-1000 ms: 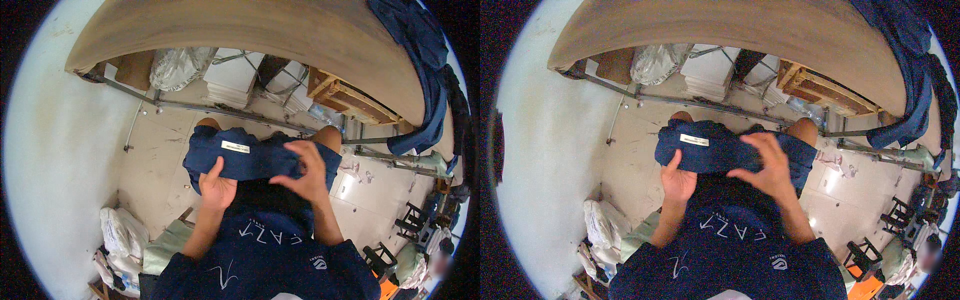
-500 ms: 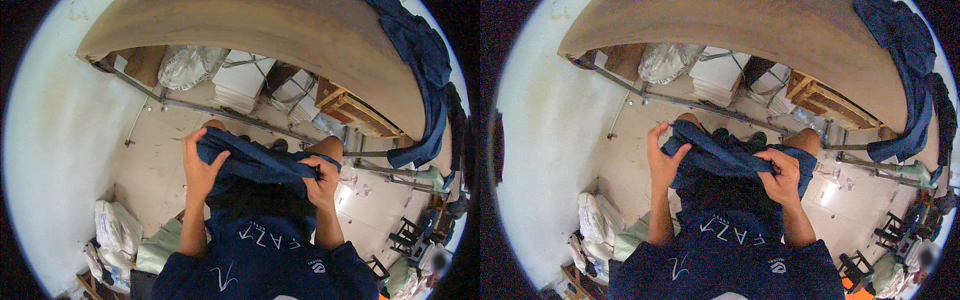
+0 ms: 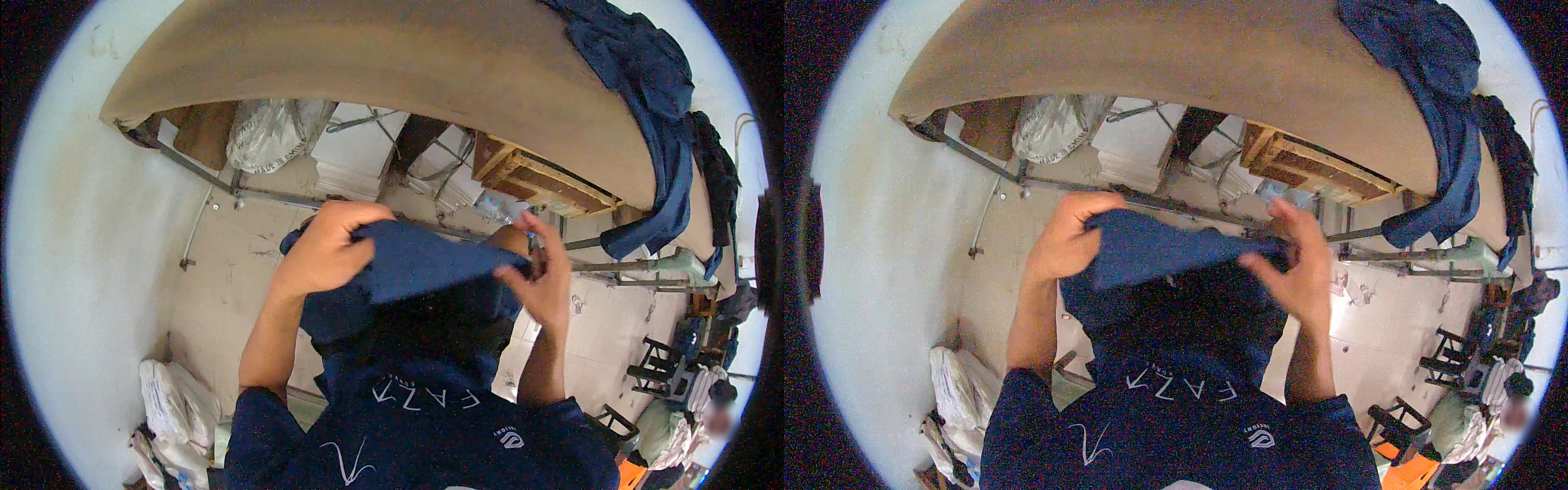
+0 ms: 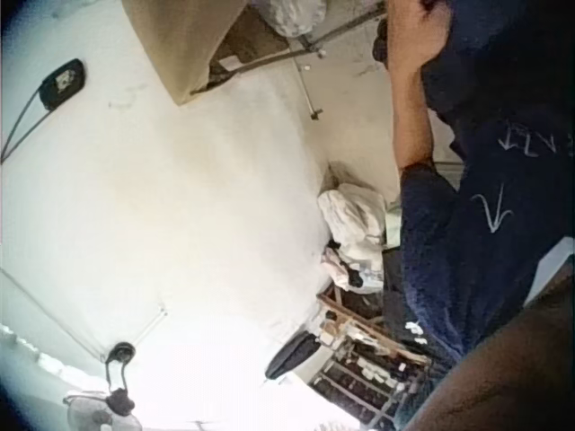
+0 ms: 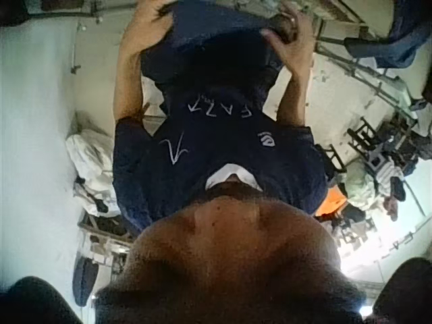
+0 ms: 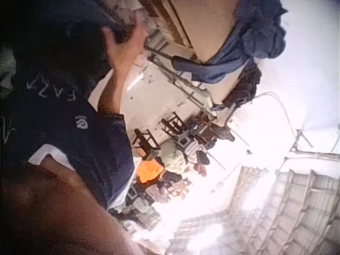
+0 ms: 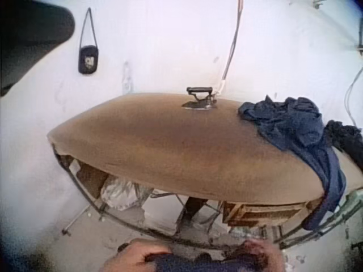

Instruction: The person sits and uses a seam ripper to remove stitches from a dark blue garment. They repeatedly pull threads, inspect the fabric, and continue removing stitching along seams.

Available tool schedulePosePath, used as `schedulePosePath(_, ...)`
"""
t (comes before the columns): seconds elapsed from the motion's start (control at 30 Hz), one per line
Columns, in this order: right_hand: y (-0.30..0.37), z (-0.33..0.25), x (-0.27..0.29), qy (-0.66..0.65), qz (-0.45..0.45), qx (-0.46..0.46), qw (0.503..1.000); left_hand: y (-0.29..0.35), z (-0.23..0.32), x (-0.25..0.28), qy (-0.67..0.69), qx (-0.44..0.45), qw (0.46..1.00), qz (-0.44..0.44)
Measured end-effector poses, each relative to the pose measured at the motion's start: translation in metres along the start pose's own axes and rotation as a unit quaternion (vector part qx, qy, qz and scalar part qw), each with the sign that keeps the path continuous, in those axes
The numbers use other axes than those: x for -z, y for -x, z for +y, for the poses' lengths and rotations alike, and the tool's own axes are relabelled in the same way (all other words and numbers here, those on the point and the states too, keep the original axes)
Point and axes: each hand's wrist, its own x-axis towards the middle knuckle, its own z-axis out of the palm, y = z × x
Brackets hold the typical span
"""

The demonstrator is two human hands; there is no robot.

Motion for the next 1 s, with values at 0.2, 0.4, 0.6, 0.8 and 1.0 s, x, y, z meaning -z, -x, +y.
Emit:
schedulePosePath(0.2,-0.009,-0.038,-0.045,-0.105,-0.044,0.061,0.992,-0.02,0.032,-0.011,-0.056,0.026,0.997,-0.056)
schedulePosePath(0.4,-0.004,-0.014,-0.038,-0.33,0.004,-0.146,0.932,0.005,0.006,0.021,0.041,0.125,0.985,-0.114)
schedulePosePath(0.6,-0.003,-0.002,-0.03,-0.432,0.067,-0.199,0.877,0.041,-0.015,0.038,0.115,0.15,0.976,-0.109)
schedulePosePath(0.8,-0.002,0.007,-0.01,-0.485,0.158,-0.229,0.829,0.103,-0.039,0.079,0.028,0.124,0.986,-0.104)
schedulePosePath(1.0,0.012,0.035,0.029,-0.529,0.18,-0.231,0.796,0.318,-0.081,0.201,-0.04,0.108,0.97,0.214)
